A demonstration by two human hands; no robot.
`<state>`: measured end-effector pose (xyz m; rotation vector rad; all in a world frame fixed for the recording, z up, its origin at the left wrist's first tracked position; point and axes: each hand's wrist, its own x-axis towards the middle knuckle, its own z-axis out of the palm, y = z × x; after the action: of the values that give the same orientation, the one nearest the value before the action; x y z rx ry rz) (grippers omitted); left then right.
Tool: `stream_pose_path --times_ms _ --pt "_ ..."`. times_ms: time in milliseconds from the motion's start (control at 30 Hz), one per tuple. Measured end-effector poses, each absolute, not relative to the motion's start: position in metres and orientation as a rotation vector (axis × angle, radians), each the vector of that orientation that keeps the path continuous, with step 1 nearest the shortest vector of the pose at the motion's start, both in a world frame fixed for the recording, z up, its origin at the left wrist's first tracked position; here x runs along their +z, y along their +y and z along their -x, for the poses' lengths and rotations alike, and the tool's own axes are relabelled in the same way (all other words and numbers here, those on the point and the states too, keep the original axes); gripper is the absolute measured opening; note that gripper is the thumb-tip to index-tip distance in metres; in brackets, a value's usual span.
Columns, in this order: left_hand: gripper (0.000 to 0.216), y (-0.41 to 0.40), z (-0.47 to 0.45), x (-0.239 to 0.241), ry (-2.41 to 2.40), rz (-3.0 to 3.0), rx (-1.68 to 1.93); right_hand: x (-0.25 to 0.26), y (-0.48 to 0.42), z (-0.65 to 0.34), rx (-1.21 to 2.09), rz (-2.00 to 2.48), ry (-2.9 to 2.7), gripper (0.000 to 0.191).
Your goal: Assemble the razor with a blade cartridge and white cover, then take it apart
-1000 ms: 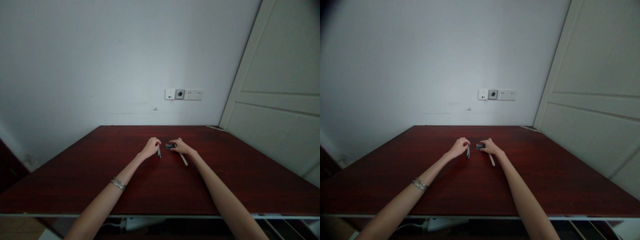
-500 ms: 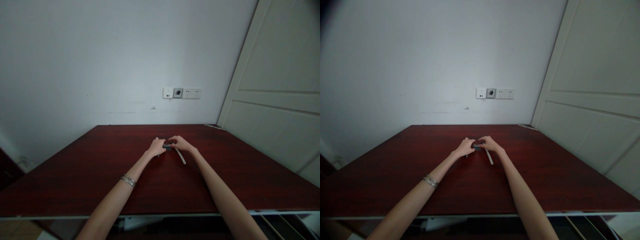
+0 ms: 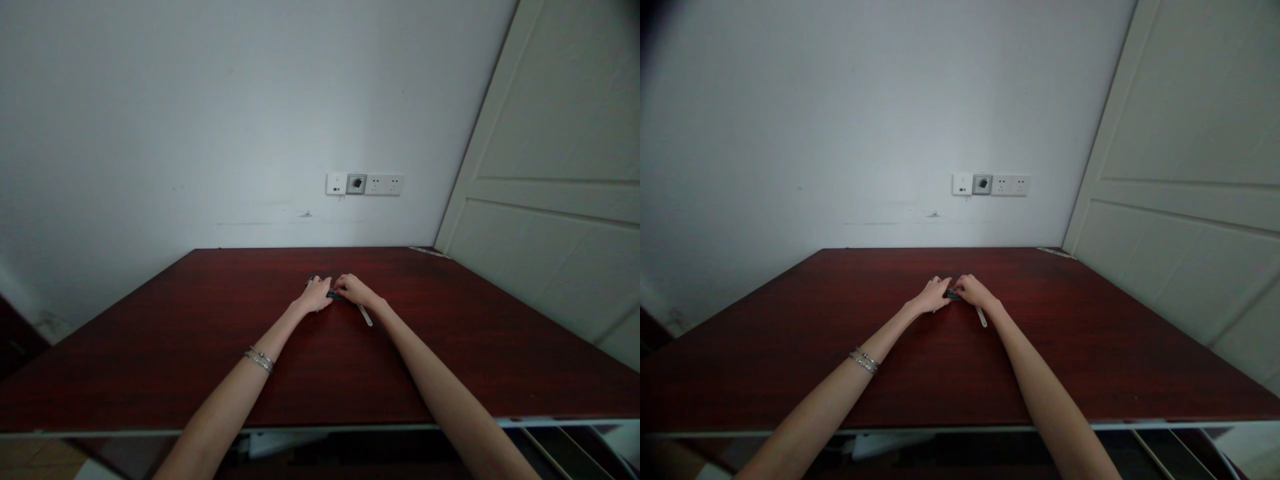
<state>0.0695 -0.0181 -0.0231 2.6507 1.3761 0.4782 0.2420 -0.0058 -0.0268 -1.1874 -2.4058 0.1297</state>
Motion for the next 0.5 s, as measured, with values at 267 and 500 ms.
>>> stream_pose_path --times_ms 267,500 --pt "0.052 -0.0199 -0.0666 -0.0230 1.439 -2.636 0.490 -0.0246 -0.0125 -0.2380 0.096 1.162 -2.392 0.015" --pt "0.055 -0.0238 -0.0647 -0.0202 1.424 -2.621 0.491 -0.0249 -0.0129 -0.2359 0.093 1.151 -2.392 0.014"
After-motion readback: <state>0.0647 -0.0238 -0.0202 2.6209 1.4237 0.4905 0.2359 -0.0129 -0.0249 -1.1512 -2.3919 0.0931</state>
